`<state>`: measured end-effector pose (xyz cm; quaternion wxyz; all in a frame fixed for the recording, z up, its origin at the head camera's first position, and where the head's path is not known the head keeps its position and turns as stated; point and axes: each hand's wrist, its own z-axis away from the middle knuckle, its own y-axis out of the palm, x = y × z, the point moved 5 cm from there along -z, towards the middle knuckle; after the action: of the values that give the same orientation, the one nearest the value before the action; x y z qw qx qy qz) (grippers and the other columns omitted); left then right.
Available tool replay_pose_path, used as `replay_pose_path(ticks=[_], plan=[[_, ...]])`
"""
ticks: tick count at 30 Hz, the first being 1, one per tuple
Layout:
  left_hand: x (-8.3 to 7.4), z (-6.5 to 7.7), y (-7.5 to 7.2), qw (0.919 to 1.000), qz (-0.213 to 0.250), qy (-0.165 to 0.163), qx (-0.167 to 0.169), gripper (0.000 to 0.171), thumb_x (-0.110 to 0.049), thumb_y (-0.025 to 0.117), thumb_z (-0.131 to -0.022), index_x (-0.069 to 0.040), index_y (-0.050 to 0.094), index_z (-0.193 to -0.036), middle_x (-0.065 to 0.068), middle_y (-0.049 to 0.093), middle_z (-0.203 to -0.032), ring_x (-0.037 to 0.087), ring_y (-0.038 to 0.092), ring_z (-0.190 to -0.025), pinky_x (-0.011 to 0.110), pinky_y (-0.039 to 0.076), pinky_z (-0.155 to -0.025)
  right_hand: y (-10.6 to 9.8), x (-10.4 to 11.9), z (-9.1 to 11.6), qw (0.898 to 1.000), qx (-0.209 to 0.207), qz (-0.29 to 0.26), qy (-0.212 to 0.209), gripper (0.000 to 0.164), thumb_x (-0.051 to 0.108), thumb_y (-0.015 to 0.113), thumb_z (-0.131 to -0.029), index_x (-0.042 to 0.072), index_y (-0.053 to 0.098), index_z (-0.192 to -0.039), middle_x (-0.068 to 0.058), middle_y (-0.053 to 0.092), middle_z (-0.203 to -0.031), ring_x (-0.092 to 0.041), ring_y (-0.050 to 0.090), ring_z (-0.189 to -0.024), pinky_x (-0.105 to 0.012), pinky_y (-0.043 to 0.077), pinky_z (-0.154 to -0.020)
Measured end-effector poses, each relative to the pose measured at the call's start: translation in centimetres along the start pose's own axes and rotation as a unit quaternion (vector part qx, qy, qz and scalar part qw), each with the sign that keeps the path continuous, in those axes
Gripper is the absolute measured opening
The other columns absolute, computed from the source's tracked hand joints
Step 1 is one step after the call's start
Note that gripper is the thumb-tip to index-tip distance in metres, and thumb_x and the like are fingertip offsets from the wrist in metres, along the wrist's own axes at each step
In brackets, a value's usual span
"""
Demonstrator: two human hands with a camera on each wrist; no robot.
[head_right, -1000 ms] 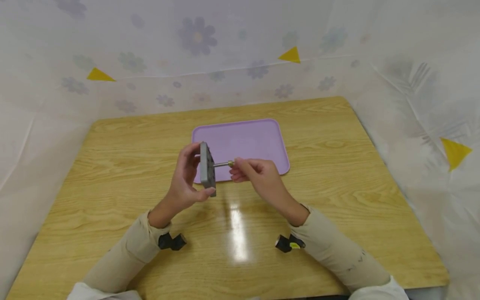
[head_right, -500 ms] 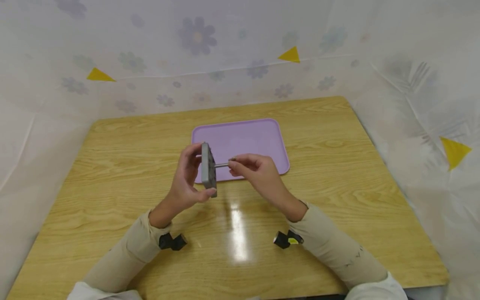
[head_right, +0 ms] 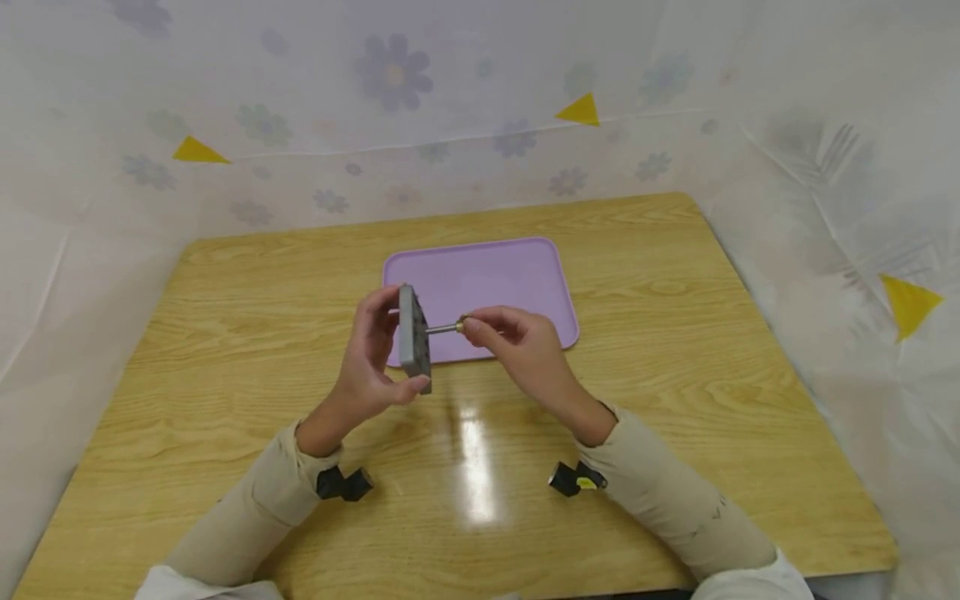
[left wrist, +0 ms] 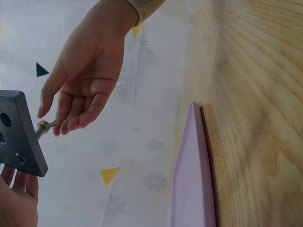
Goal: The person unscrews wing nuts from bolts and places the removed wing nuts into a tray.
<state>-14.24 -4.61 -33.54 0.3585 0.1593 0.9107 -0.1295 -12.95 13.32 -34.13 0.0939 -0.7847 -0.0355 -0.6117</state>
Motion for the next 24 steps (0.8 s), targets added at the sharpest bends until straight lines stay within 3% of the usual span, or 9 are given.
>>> replay_pose_path(ticks=[4, 12, 18, 24], plan=[[0.1, 0.0, -0.1, 1.0, 0.0, 0.003, -0.004, 0.093, -0.033, 0.078, -0.067, 0.012, 0.027, -0.132, 0.019, 0.04, -0.122, 0.035, 0.04, -0.108, 0.044, 0.042, -0.091, -0.4, 1.3, 0.5, 0.999, -0.03, 0.035, -0.012, 0.017, 0.008, 0.056, -0.092, -0.006, 0.066, -0.093, -0.019, 0.066, -0.087, -0.029, 0.064, -0.077, -0.035, 0.055, -0.071], [0.1, -0.1, -0.1, 1.0, 0.001, 0.008, -0.003, 0.092, -0.027, 0.078, -0.065, 0.012, 0.028, -0.131, 0.019, 0.04, -0.122, 0.033, 0.04, -0.11, 0.045, 0.042, -0.091, 0.1, -1.0, 0.5, 0.998, 0.024, -0.033, 0.053, 0.031, 0.019, 0.05, -0.097, -0.007, 0.067, -0.095, -0.016, 0.068, -0.087, -0.031, 0.066, -0.077, -0.037, 0.055, -0.072], [-0.1, -0.2, 0.1, 1.0, -0.001, 0.009, 0.003, 0.093, -0.034, 0.078, -0.068, 0.012, 0.027, -0.131, 0.019, 0.04, -0.122, 0.033, 0.04, -0.11, 0.044, 0.042, -0.092, 0.5, -1.8, 0.3, 0.995, 0.019, -0.072, 0.068, 0.039, 0.027, 0.05, -0.097, -0.009, 0.065, -0.1, -0.018, 0.067, -0.091, -0.036, 0.064, -0.083, -0.039, 0.054, -0.075], [-0.1, 0.0, 0.1, 1.0, -0.006, 0.002, 0.008, 0.091, -0.034, 0.077, -0.07, 0.011, 0.028, -0.132, 0.018, 0.04, -0.123, 0.032, 0.042, -0.109, 0.044, 0.042, -0.092, 0.7, -1.7, -0.1, 0.993, 0.011, -0.087, 0.078, 0.035, 0.024, 0.056, -0.093, -0.009, 0.065, -0.101, -0.02, 0.065, -0.093, -0.03, 0.065, -0.082, -0.04, 0.054, -0.077]])
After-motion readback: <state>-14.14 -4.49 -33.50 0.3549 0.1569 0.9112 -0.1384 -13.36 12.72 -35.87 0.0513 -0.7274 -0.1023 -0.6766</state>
